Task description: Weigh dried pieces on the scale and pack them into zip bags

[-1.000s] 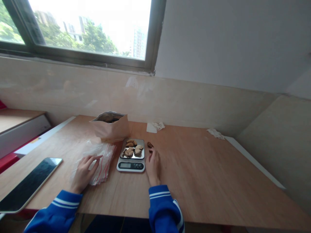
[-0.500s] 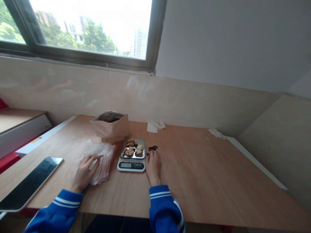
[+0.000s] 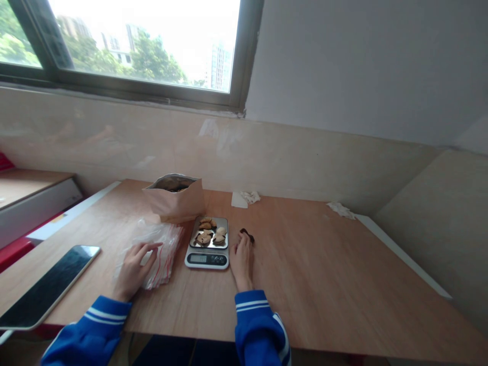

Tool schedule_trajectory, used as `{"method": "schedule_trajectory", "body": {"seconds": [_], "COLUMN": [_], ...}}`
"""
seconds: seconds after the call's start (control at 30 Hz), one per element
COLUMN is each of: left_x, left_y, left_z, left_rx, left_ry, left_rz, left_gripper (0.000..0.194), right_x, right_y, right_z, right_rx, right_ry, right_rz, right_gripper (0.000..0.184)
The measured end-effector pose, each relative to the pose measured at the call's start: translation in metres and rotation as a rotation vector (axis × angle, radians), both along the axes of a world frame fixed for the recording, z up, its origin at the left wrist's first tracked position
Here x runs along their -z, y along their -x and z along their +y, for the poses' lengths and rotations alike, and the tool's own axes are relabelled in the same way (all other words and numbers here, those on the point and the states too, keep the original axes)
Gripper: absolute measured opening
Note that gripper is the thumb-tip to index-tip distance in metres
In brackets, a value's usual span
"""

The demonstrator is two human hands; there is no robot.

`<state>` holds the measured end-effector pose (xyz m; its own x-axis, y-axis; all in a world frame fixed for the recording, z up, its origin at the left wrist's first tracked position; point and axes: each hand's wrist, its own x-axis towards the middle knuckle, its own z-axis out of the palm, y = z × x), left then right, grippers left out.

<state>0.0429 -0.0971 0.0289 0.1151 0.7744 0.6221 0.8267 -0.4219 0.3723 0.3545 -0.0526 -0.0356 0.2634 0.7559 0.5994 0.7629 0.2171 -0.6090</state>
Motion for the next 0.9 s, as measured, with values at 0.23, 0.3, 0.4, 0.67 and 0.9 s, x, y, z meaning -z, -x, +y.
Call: {"method": "schedule_trajectory", "body": {"seconds": [0.23, 0.3, 0.4, 0.67, 0.9], "left_x": [0.001, 0.000, 0.000, -0.006, -0.080], "left_y": [0.001, 0.001, -0.001, 0.000, -0.015], "left_z": [0.000, 0.000, 0.000, 0.012, 0.031], "left_rx": [-0.004, -0.017, -0.056, -0.059, 0.014], "left_ry": [0.003, 0.006, 0.006, 0.233, 0.494], "left_rz": [-0.013, -0.019, -0.014, 0.317, 0.437], "left_gripper": [0.022, 0.023, 0.025, 0.036, 0.041], "right_x": [-0.008, -0.010, -0.009, -0.008, -0.021], "right_y": [0.002, 0.002, 0.001, 0.000, 0.004], "right_z": [-0.005, -0.005, -0.005, -0.003, -0.006], "right_rx": [0.072, 0.097, 0.119, 0.119, 0.026], "right_ry": [0.005, -0.007, -0.022, 0.000, -0.038], "right_rz": [0.027, 0.021, 0.009, -0.021, -0.068], "right_gripper": [0.033, 0.034, 0.036, 0.035, 0.038]}}
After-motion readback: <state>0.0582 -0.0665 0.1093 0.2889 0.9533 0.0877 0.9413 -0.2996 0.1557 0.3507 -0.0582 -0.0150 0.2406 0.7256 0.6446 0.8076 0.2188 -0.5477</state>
